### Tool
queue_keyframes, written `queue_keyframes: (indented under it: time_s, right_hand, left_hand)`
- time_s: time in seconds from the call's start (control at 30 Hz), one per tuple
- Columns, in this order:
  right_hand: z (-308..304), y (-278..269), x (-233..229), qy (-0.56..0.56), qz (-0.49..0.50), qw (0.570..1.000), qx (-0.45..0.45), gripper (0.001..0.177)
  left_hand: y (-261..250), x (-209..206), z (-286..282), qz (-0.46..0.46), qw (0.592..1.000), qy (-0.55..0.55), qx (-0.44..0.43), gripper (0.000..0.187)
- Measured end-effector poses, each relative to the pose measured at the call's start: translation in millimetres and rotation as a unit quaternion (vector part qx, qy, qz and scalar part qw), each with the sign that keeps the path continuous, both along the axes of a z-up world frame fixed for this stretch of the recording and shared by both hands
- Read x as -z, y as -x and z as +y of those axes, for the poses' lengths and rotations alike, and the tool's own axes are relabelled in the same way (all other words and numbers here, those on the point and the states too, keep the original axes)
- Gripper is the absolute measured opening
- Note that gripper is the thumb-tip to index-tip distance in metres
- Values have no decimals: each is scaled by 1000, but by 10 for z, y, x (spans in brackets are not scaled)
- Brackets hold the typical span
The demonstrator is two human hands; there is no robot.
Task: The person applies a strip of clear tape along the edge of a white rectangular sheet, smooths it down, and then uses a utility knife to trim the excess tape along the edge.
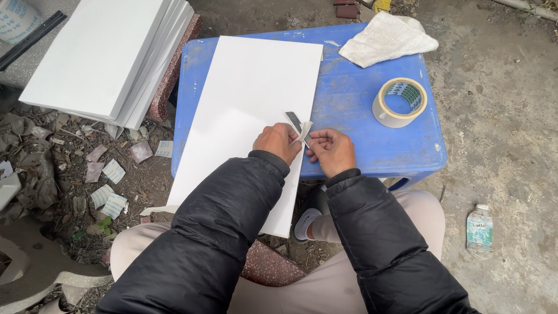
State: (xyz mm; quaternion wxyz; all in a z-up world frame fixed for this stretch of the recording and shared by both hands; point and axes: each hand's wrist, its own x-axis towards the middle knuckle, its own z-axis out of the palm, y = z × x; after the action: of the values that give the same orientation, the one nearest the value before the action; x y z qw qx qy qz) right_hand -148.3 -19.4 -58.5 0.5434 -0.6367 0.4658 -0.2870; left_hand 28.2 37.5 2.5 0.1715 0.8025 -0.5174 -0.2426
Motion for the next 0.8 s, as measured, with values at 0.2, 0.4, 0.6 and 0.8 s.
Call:
queue_keyframes:
  time_s: [0.2,0.4,0.6,0.8]
  right_hand:
    - [121,135,104,-21,-20,999,20,21]
    - [314,296,159,-36,-14,999,17,21]
    - [558,500,153,-50,-5,999,12,25]
    - [347,479,224,-38,-27,999,24,24]
  left_hand:
    - [-1,-85,29,13,1000,3,4,21]
    - [-31,5,16,21,1000,17,5,20]
    - [-77,-76,75,40,999,8,6,28]
    - [-60,-194,225,70,998,8,-2,34]
